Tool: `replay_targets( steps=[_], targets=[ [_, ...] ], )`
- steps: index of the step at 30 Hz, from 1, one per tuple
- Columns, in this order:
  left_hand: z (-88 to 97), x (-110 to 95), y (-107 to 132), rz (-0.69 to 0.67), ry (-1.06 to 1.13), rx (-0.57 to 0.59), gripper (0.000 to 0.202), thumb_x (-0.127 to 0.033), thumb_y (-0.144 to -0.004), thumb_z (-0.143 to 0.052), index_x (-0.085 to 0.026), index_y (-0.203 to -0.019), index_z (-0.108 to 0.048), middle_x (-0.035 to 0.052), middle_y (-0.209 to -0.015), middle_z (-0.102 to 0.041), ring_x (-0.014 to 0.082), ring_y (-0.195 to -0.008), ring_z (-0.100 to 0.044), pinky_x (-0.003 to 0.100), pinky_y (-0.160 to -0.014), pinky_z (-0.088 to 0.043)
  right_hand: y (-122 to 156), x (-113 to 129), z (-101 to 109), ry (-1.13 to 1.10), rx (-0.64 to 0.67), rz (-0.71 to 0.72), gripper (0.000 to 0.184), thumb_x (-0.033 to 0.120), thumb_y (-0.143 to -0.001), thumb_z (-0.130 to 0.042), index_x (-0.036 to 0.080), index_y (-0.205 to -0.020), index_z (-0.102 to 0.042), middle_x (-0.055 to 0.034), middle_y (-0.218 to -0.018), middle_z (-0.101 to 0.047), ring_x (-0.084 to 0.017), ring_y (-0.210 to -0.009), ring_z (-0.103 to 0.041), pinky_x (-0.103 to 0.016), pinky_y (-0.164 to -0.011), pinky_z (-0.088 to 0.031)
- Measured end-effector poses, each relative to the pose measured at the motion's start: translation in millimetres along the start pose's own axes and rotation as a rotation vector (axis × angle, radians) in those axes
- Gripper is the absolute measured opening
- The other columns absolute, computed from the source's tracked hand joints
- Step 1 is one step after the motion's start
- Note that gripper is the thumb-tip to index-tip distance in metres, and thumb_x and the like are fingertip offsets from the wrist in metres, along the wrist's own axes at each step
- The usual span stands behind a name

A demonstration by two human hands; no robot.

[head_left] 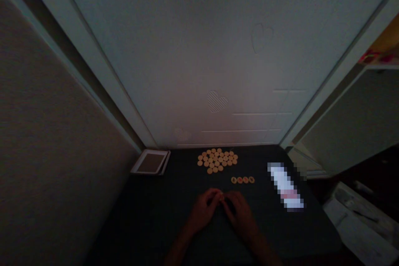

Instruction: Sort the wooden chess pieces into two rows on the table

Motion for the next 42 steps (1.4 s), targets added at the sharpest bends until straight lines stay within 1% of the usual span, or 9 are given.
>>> replay_targets(
  steps=[10,15,22,25,28,31,34,38,42],
  targets=[
    [-0.9,-1.9,1.3,-0.031,-0.037,0.005,0.026,-0.041,-0.095,-0.058,-0.024,-0.108,-0.071,0.0046,-0.108,-0.076,0.0212,-0.101,-0.070,0.031,-0.093,-0.053,-0.1,-0.8,-0.2,0.021,-0.046,0.010,0.029,0.020,-0.095,-0.059,0.025,-0.123,-0.062,-0.0088,-0.107,-0.070,-0.023,-0.099,-0.069,-0.039,-0.086,-0.061],
    [-1.9,-1.4,1.0,-0.033,-0.004,0.003,0.025,-0.042,-0.095,-0.058,-0.022,-0.107,-0.067,0.0050,-0.103,-0.076,0.0200,-0.096,-0.071,0.030,-0.088,-0.054,-0.4,0.3,0.9,-0.006,-0.034,0.031,0.029,0.017,-0.094,-0.059,0.025,-0.122,-0.062,-0.0086,-0.112,-0.070,-0.022,-0.105,-0.069,-0.039,-0.090,-0.060],
    [-1.0,-6.7,1.8,-0.024,-0.015,0.012,0.025,-0.042,-0.094,-0.058,-0.021,-0.102,-0.067,0.0051,-0.099,-0.076,0.0199,-0.093,-0.071,0.030,-0.088,-0.054,-0.2,1.4,-0.1,-0.017,-0.023,0.041,0.026,0.012,-0.090,-0.058,0.024,-0.114,-0.063,-0.0101,-0.113,-0.070,-0.023,-0.105,-0.069,-0.040,-0.089,-0.060],
    [-1.1,-7.2,2.1,-0.025,-0.043,-0.004,0.026,-0.044,-0.094,-0.057,-0.022,-0.101,-0.070,0.0051,-0.099,-0.076,0.0207,-0.094,-0.070,0.031,-0.089,-0.054,-0.9,1.7,0.8,-0.028,-0.021,0.042,0.024,0.012,-0.090,-0.058,0.024,-0.111,-0.063,-0.0099,-0.112,-0.070,-0.023,-0.103,-0.069,-0.039,-0.087,-0.060],
    [-1.2,-6.3,1.9,-0.027,-0.042,-0.011,0.026,-0.043,-0.094,-0.057,-0.022,-0.102,-0.070,0.0047,-0.098,-0.076,0.0203,-0.092,-0.070,0.030,-0.086,-0.054,-1.3,3.0,2.1,-0.031,0.000,0.034,0.022,0.013,-0.091,-0.057,0.024,-0.109,-0.062,-0.0102,-0.111,-0.069,-0.023,-0.103,-0.068,-0.040,-0.087,-0.059],
    [-1.2,-6.0,1.6,-0.024,-0.023,-0.008,0.025,-0.042,-0.094,-0.058,-0.021,-0.098,-0.069,0.0044,-0.094,-0.075,0.0195,-0.090,-0.070,0.029,-0.083,-0.054,-0.5,3.3,1.7,-0.021,0.004,0.020,0.019,0.014,-0.092,-0.056,0.023,-0.109,-0.061,-0.0103,-0.109,-0.068,-0.023,-0.100,-0.067,-0.039,-0.085,-0.060],
    [-1.5,-7.2,1.6,-0.019,-0.016,-0.001,0.025,-0.043,-0.093,-0.059,-0.020,-0.095,-0.067,0.0043,-0.091,-0.075,0.0191,-0.088,-0.070,0.028,-0.081,-0.054,0.9,1.5,-0.4,-0.018,-0.005,0.009,0.013,0.016,-0.094,-0.056,0.023,-0.104,-0.061,-0.0096,-0.106,-0.067,-0.022,-0.096,-0.067,-0.038,-0.082,-0.060],
    [-2.3,-9.1,2.2,-0.015,-0.029,-0.005,0.027,-0.045,-0.093,-0.059,-0.020,-0.099,-0.068,0.0044,-0.093,-0.076,0.0191,-0.089,-0.071,0.028,-0.083,-0.054,1.8,-1.6,-2.8,-0.004,-0.023,0.006,0.005,0.020,-0.095,-0.057,0.023,-0.097,-0.062,-0.0084,-0.101,-0.067,-0.020,-0.091,-0.068,-0.035,-0.079,-0.060],
    [-2.1,-9.0,2.2,-0.013,-0.049,-0.007,0.028,-0.045,-0.092,-0.060,-0.021,-0.102,-0.071,0.0047,-0.097,-0.077,0.0198,-0.091,-0.070,0.030,-0.086,-0.054,1.8,-3.2,-3.5,-0.001,-0.020,0.001,0.005,0.021,-0.096,-0.058,0.023,-0.094,-0.062,-0.0080,-0.099,-0.066,-0.020,-0.090,-0.067,-0.035,-0.079,-0.059]
  ],
)
Point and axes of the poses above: each hand's wrist, its own y-axis away from the middle knuckle, its own z-axis out of the back of the hand, x = y × z, the point moved 1 cm from there along -y, towards the middle knuckle
